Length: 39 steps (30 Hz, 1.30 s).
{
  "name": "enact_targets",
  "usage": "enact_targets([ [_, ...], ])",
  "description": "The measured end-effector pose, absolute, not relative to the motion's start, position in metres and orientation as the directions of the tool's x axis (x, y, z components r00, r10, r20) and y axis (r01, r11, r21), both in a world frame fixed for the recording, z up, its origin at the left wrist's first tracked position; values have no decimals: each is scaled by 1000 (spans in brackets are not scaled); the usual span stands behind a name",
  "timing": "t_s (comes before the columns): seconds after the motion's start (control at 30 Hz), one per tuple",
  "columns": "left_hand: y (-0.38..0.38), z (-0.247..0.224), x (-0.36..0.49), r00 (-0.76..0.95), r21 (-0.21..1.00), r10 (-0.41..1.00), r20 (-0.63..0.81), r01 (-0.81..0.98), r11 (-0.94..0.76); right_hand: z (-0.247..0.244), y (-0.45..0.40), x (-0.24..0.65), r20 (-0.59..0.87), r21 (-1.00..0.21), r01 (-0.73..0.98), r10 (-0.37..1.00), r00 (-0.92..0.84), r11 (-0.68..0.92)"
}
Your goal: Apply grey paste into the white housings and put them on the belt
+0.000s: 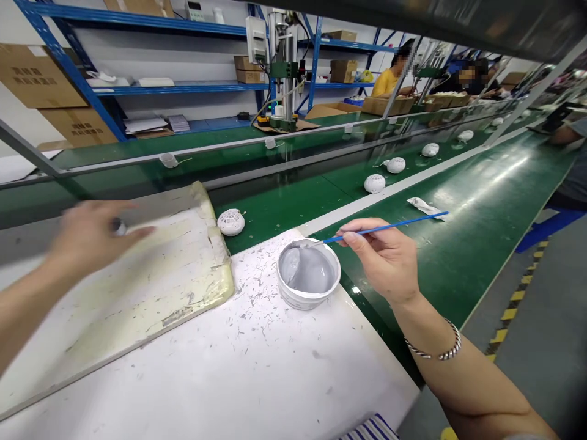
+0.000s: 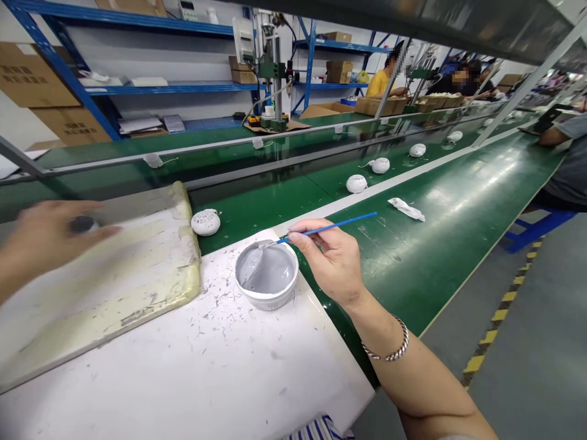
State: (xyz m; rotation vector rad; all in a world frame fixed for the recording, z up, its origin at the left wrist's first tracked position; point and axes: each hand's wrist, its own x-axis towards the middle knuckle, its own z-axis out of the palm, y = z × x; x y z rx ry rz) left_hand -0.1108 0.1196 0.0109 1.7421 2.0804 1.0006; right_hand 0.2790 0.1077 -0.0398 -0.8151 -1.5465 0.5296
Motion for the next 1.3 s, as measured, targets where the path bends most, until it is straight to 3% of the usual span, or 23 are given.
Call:
enact_targets([
  [0.07, 136, -1, -80, -36, 457, 990, 133, 889, -29, -43, 108, 279, 624, -761, 216, 782, -19, 612],
  [0.13, 157, -14, -47, 75, 414, 995, 64, 905, -95, -47, 110, 279, 621, -752, 256, 783, -38, 608],
  [0.33, 208, -41, 1, 29, 467, 1000, -9, 884, -21, -55, 118, 281, 611, -760, 240, 790, -53, 604],
  [0.47, 216, -37, -11, -44, 637, 999, -27, 769, 51, -57, 121, 282, 584, -793, 185, 811, -45, 581],
  [0.6, 192, -18, -29, -137, 898, 991, -5, 436, 64, -54, 119, 281, 564, -810, 171, 825, -34, 561],
  [0.7, 159, -2, -32, -205, 992, 979, 6, 128, 20, -50, 118, 280, 555, -815, 167, 830, -52, 555],
  [0.77, 137, 5, -28, -263, 989, 965, 3, -141, -42, -49, 117, 279, 553, -813, 176, 831, -63, 555],
  [0.83, 120, 7, -23, -309, 907, 951, -4, -401, -127, -50, 117, 278, 553, -811, 182, 830, -72, 556],
  [0.9, 109, 5, -18, -306, 837, 952, 25, -514, -187, -51, 116, 277, 545, -819, 164, 835, -80, 550],
  [1.03, 103, -8, -14, -279, 898, 945, 169, -351, -264, -52, 116, 275, 486, -866, 91, 870, -77, 492],
  [1.3, 93, -19, -6, -267, 939, 932, 246, -173, -298, -47, 119, 272, 327, -945, -35, 942, -83, 325],
])
